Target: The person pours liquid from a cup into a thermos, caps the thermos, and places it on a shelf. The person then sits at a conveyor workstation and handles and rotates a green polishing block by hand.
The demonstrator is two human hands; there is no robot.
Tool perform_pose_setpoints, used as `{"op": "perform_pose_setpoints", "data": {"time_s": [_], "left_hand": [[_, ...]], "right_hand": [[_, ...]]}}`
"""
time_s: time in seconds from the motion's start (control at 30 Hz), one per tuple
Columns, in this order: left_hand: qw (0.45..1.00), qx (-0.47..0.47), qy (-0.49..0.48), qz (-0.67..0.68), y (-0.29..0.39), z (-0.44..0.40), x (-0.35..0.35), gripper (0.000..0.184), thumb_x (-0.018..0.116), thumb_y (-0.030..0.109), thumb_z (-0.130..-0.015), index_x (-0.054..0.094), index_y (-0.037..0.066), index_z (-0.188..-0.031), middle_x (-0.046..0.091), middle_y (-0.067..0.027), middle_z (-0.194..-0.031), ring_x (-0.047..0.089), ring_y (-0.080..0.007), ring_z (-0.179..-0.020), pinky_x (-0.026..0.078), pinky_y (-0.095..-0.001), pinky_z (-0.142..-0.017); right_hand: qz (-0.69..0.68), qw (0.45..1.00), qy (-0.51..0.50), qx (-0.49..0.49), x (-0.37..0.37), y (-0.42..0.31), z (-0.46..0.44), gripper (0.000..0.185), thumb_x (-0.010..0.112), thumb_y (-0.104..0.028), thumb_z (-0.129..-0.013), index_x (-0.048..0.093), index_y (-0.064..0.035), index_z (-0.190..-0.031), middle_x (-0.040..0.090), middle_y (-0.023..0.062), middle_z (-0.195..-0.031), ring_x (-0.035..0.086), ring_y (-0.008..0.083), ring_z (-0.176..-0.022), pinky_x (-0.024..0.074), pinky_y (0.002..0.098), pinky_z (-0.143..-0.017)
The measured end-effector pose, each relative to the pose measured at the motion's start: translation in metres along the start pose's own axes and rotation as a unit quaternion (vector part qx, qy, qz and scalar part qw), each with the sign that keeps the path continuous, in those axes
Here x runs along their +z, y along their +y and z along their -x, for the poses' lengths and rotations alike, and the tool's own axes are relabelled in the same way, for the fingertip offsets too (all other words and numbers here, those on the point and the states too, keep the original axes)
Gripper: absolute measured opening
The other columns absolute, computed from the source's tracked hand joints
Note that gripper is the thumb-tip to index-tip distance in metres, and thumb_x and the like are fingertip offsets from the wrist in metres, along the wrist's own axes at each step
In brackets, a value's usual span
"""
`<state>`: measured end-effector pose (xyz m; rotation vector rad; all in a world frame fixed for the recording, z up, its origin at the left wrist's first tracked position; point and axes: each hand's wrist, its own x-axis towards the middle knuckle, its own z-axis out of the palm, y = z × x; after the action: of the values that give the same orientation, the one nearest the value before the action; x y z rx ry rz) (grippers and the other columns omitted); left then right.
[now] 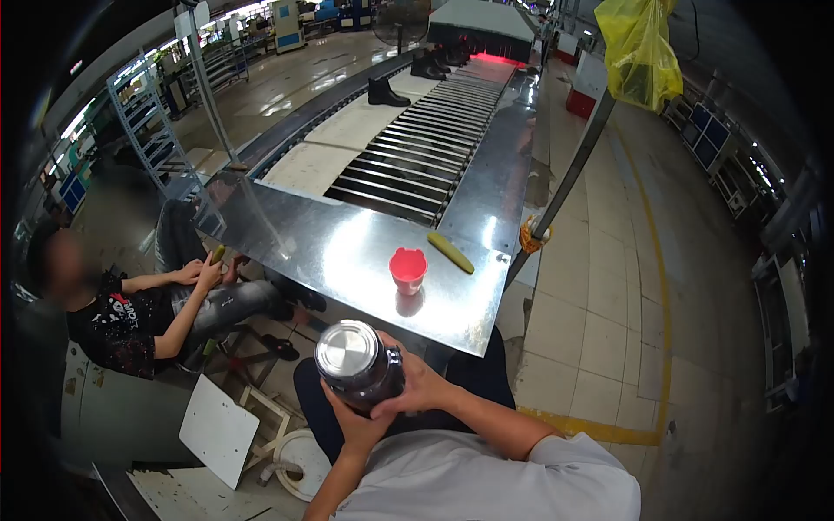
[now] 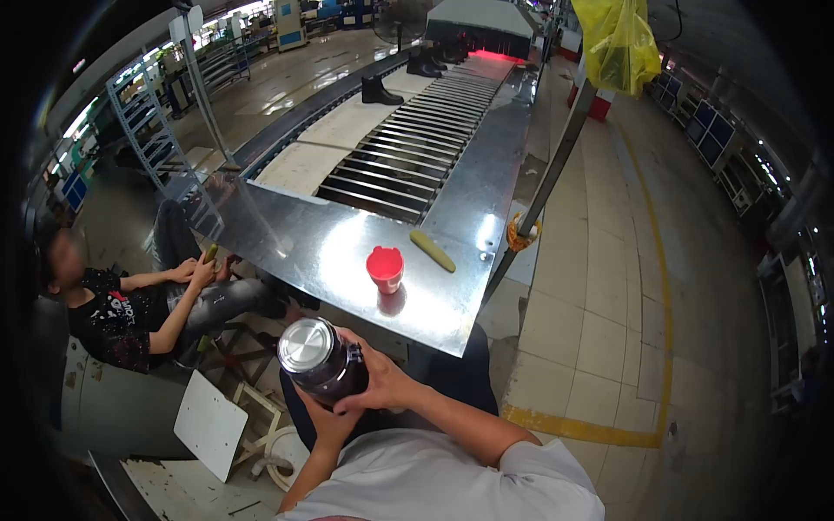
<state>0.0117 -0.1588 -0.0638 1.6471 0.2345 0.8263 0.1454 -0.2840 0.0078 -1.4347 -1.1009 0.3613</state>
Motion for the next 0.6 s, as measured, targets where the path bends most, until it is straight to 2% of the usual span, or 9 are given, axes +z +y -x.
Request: {"op": "perform_pose_setpoints", "data": {"time_s": [0.1, 0.23, 0.27, 0.33, 0.4, 0.43, 0.5, 0.57, 0.6], "left_hand": [[0.995, 0.031, -0.089, 0.018, 0.006, -0.002, 0.008, 0.135, 0.097, 0.007, -0.068, 0.001, 0.002, -0.163, 0.034, -0.0225, -0.156, 0.047, -0.0342, -0.142, 0.042, -0.0466, -0.116], [0.974, 0.076, -0.209, -0.041, 0.016, -0.018, 0.002, 0.13, 0.097, 0.022, -0.074, 0.006, -0.002, -0.163, 0.039, -0.024, -0.155, 0.05, -0.0352, -0.14, 0.044, -0.0454, -0.115], [0.96, 0.111, -0.245, -0.085, 0.022, -0.028, -0.004, 0.138, 0.098, 0.039, -0.073, 0.004, -0.012, -0.161, 0.048, -0.0319, -0.15, 0.056, -0.0415, -0.136, 0.044, -0.0459, -0.112], [0.926, 0.076, -0.355, -0.101, 0.032, -0.055, -0.018, 0.138, 0.088, 0.066, -0.075, 0.013, -0.012, -0.161, 0.054, -0.0269, -0.147, 0.06, -0.0377, -0.132, 0.046, -0.0437, -0.111], [0.975, 0.026, -0.202, 0.085, 0.058, -0.06, 0.0, 0.131, 0.074, 0.08, -0.077, 0.025, -0.008, -0.16, 0.045, -0.0298, -0.154, 0.055, -0.0401, -0.138, 0.045, -0.048, -0.112], [0.96, 0.078, -0.23, 0.137, 0.069, -0.075, 0.005, 0.129, 0.076, 0.08, -0.075, 0.028, 0.0, -0.163, 0.039, -0.0323, -0.158, 0.052, -0.04, -0.141, 0.045, -0.0522, -0.113], [0.936, 0.197, -0.288, 0.039, 0.098, -0.095, 0.014, 0.116, 0.079, 0.08, -0.071, 0.046, 0.007, -0.156, 0.049, -0.0291, -0.153, 0.056, -0.041, -0.137, 0.047, -0.0556, -0.11], [0.808, 0.339, -0.471, -0.1, 0.133, -0.128, 0.031, 0.094, 0.081, 0.074, -0.071, 0.066, 0.009, -0.136, 0.061, -0.0232, -0.142, 0.062, -0.0426, -0.128, 0.05, -0.0566, -0.107], [0.773, 0.37, -0.498, -0.13, 0.148, -0.131, 0.049, 0.073, 0.08, 0.067, -0.075, 0.075, 0.009, -0.118, 0.068, -0.0176, -0.13, 0.066, -0.0422, -0.119, 0.053, -0.0547, -0.103]], "right_hand": [[-0.065, 0.997, -0.027, 0.018, -0.018, 0.004, -0.001, 0.138, 0.104, -0.034, -0.06, 0.022, -0.0048, -0.167, 0.043, 0.019, -0.161, 0.043, 0.0312, -0.15, 0.0317, 0.0429, -0.125], [-0.043, 0.999, -0.004, -0.01, -0.052, -0.008, 0.011, 0.141, 0.105, -0.029, -0.058, 0.02, 0.0003, -0.166, 0.046, 0.0179, -0.158, 0.046, 0.0275, -0.146, 0.0327, 0.0399, -0.124], [-0.027, 0.999, 0.015, -0.027, -0.057, -0.013, 0.019, 0.14, 0.105, -0.03, -0.058, 0.021, 0.0001, -0.166, 0.048, 0.0181, -0.157, 0.049, 0.028, -0.144, 0.0354, 0.0397, -0.122], [-0.002, 0.998, 0.045, -0.05, -0.065, -0.018, 0.031, 0.137, 0.105, -0.032, -0.057, 0.025, -0.0007, -0.164, 0.051, 0.0191, -0.153, 0.054, 0.0302, -0.139, 0.0406, 0.04, -0.119], [0.036, 0.994, 0.073, -0.071, -0.066, -0.021, 0.047, 0.132, 0.104, -0.033, -0.057, 0.03, -0.0036, -0.162, 0.055, 0.0216, -0.148, 0.061, 0.0351, -0.132, 0.0482, 0.0421, -0.113], [0.016, 0.995, 0.071, -0.065, -0.064, -0.016, 0.057, 0.131, 0.104, -0.033, -0.056, 0.032, -0.0056, -0.162, 0.057, 0.0214, -0.145, 0.062, 0.0371, -0.131, 0.0503, 0.0429, -0.11], [0.014, 0.995, 0.067, -0.067, -0.06, -0.009, 0.071, 0.13, 0.103, -0.036, -0.056, 0.032, -0.006, -0.161, 0.057, 0.022, -0.145, 0.063, 0.0393, -0.129, 0.0533, 0.0436, -0.107], [0.02, 0.995, 0.065, -0.073, -0.057, -0.006, 0.083, 0.13, 0.103, -0.039, -0.058, 0.032, -0.006, -0.162, 0.056, 0.0227, -0.145, 0.063, 0.0408, -0.129, 0.0546, 0.045, -0.105], [0.024, 0.995, 0.062, -0.078, -0.057, -0.005, 0.088, 0.13, 0.102, -0.04, -0.058, 0.031, -0.006, -0.162, 0.056, 0.0231, -0.146, 0.063, 0.0416, -0.128, 0.0552, 0.0457, -0.105]]}}
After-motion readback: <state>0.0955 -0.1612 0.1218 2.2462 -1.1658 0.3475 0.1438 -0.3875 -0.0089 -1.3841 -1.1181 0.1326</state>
